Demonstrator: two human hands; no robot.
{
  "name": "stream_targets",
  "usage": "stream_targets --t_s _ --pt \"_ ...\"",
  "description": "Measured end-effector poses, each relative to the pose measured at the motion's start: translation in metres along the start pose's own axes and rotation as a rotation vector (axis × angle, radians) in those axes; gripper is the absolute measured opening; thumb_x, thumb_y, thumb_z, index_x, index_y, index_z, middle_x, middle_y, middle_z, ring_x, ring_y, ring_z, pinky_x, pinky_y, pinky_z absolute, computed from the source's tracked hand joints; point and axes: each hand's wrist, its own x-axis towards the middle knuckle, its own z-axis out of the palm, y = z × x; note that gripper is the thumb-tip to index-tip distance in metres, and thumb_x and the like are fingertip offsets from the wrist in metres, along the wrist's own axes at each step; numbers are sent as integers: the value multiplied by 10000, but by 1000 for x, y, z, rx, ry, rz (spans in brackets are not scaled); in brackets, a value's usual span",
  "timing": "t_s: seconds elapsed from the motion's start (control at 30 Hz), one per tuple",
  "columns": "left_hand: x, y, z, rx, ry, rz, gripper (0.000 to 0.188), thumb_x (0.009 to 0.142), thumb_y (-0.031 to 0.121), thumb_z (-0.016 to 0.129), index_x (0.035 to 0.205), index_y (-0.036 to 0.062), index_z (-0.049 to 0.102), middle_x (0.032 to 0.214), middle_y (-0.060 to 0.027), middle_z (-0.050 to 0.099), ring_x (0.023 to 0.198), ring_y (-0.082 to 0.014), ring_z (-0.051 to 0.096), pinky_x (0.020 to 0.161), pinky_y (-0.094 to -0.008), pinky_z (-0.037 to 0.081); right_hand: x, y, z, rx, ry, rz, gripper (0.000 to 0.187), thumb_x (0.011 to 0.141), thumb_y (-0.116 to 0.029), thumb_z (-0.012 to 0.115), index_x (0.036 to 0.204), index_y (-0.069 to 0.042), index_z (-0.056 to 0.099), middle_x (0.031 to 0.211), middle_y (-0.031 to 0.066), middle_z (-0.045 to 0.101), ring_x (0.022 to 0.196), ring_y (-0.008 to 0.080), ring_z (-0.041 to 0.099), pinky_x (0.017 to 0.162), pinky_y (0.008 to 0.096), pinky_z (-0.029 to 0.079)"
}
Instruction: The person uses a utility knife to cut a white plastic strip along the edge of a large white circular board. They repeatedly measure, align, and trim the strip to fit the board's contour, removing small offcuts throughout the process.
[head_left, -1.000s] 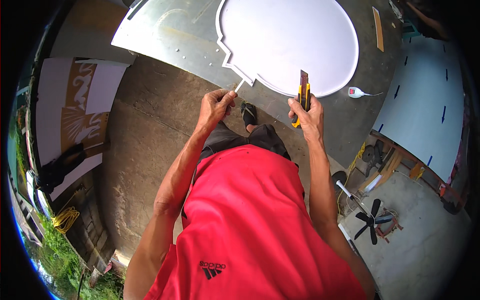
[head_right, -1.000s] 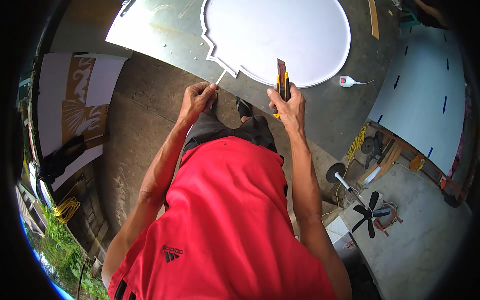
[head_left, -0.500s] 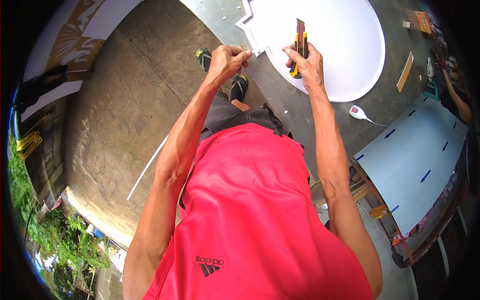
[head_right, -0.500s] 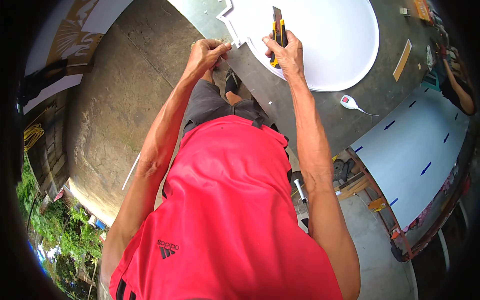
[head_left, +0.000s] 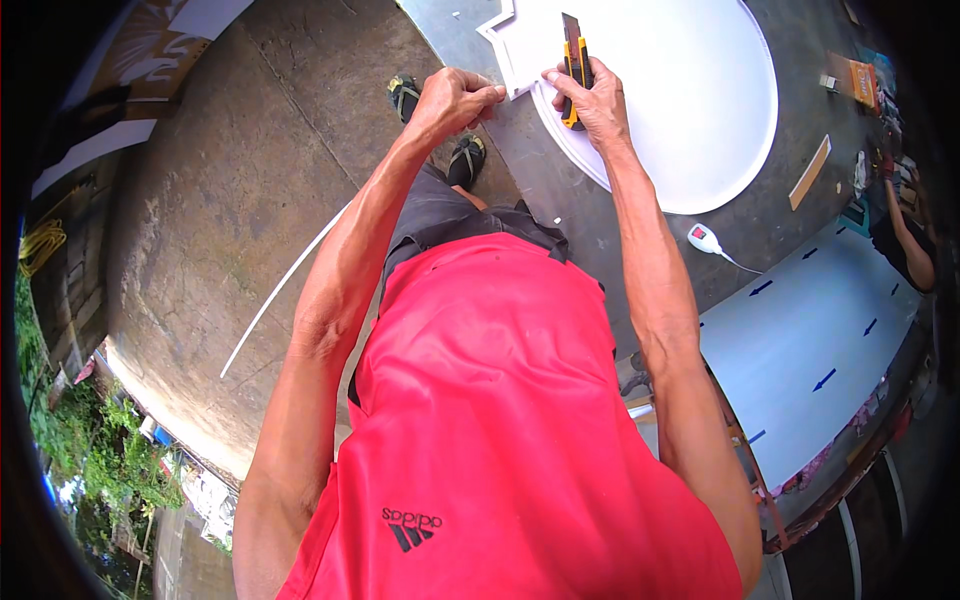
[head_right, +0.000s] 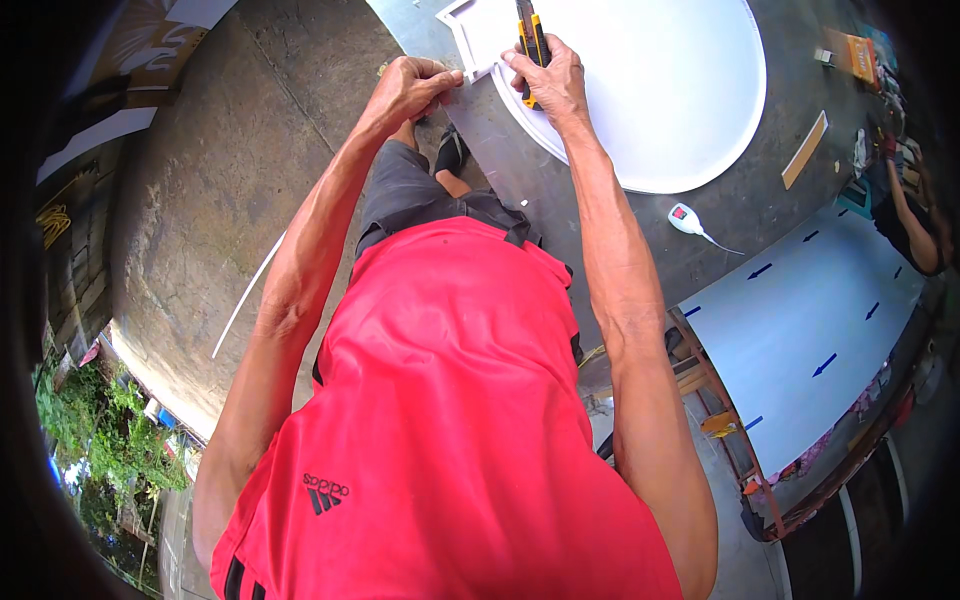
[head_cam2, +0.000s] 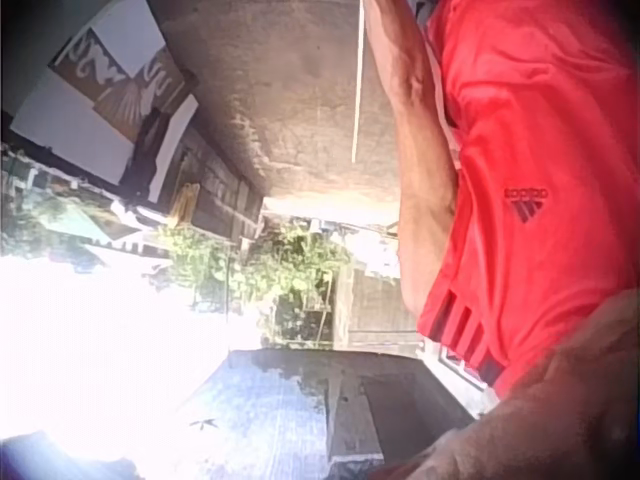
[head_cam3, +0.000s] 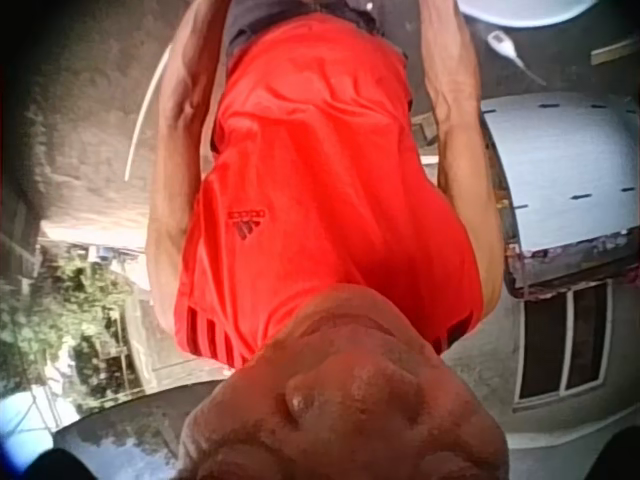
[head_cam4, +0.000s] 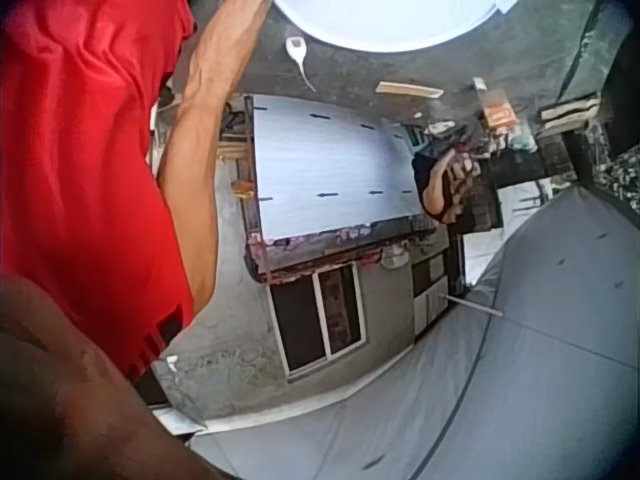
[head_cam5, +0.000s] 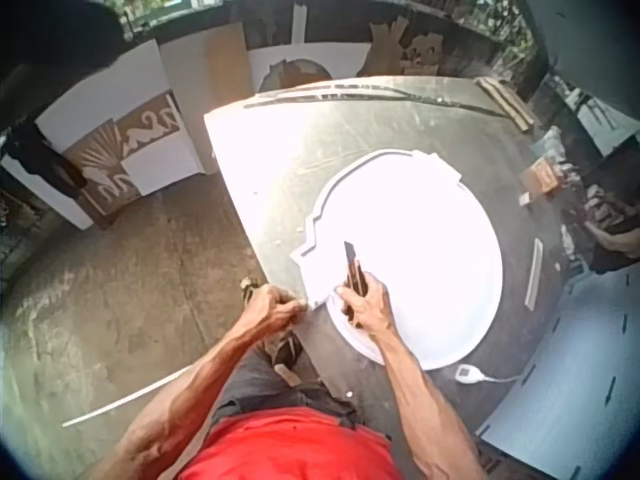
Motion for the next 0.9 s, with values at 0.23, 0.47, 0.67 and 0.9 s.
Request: stream_targets --t_s 0.23,0.47,0.67,0.9 --pt "12 6 -4 71 -45 -6 336 904 354 757 957 24 793 665 -34 667 488 -78 548 382 -256 373 4 -1 2 -72 -18 -24 306 821 -266 818 959 -31 679 692 50 697 596 106 671 568 267 542" --pt "14 2 -4 58 -63 29 329 924 349 741 998 32 789 661 -17 647 492 -65 547 388 -240 380 11 2 3 -86 -43 28 273 816 -198 824 967 -18 685 697 56 703 587 99 669 553 256 546" --pt "18 -4 -6 19 -117 40 321 928 336 737 1029 35 785 719 -28 682 511 -70 567 389 -236 391 22 3 1 -102 -82 71 262 813 -170 823 982 -13 698 707 67 710 565 101 671 529 252 557" --pt "20 0 -8 84 -108 61 340 912 361 746 1039 49 788 760 -37 717 529 -95 614 398 -242 431 23 3 -1 -208 -93 57 274 813 -188 818 1011 -28 715 710 68 718 571 106 689 532 248 579"
